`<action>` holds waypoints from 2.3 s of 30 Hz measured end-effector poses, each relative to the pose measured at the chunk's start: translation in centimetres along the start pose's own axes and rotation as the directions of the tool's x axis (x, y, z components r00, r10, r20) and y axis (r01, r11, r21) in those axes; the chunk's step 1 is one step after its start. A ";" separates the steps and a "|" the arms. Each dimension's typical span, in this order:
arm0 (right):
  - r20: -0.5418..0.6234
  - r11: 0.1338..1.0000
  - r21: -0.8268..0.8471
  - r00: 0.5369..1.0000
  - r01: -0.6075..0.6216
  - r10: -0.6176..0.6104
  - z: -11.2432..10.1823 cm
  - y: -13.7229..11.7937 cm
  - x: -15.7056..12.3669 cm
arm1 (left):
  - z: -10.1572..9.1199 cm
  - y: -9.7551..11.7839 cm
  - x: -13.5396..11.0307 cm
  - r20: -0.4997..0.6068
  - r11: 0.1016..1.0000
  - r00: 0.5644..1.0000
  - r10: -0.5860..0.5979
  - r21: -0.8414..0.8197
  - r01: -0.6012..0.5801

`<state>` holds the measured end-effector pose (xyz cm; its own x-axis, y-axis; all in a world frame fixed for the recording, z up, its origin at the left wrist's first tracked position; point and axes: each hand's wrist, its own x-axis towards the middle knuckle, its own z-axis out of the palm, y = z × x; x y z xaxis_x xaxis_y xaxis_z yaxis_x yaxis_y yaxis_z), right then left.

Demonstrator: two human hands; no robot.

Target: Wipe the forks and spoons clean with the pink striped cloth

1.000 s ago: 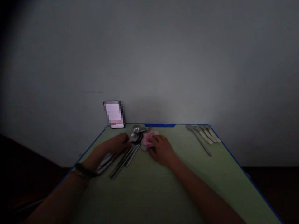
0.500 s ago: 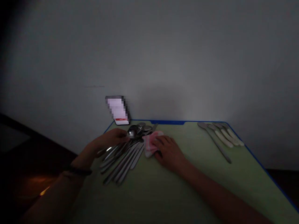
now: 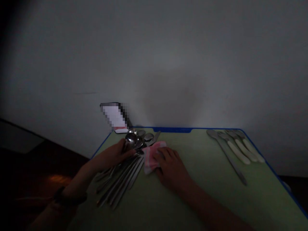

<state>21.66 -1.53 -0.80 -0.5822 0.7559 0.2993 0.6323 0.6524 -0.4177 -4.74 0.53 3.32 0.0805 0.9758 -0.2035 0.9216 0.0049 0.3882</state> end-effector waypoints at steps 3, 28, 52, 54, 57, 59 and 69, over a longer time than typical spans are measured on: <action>-0.005 1.000 0.022 1.000 -0.016 0.016 0.1 0.3 0.0 | 0.3 0.2 -0.2 0.059 0.999 0.998 0.029 -0.034 -0.027; -0.072 0.995 -0.085 0.996 0.048 -0.055 0.4 -0.6 -0.8 | -2.1 -2.1 -1.5 0.166 0.977 0.971 0.174 -0.153 -0.149; -0.159 0.992 -0.128 0.987 0.008 -0.029 0.9 -0.1 -1.0 | -1.5 -1.2 -1.4 -0.081 0.986 0.982 0.169 0.013 -0.168; -0.167 0.992 -0.123 0.986 -0.002 -0.019 0.8 -0.1 -1.0 | -1.0 -1.0 -1.3 -0.083 0.987 0.984 0.156 0.059 -0.152; -0.184 0.993 -0.121 0.983 0.001 -0.023 0.9 0.0 -1.0 | -0.6 -0.7 -1.4 -0.031 0.985 0.988 0.150 0.094 -0.147; -0.192 0.992 -0.124 0.981 -0.005 -0.019 1.0 0.1 -1.0 | -0.5 -0.6 -1.4 0.004 0.981 0.986 0.164 0.106 -0.163; -0.158 0.994 -0.106 0.987 -0.001 -0.016 0.9 0.2 -0.9 | -0.8 -0.6 -1.2 -0.008 0.968 0.978 0.208 0.147 -0.205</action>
<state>21.84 -2.10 -1.87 -0.5039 0.7445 0.4379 0.6835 0.6537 -0.3249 -5.71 -0.44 4.01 0.2679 0.9570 -0.1113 0.9312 -0.2275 0.2848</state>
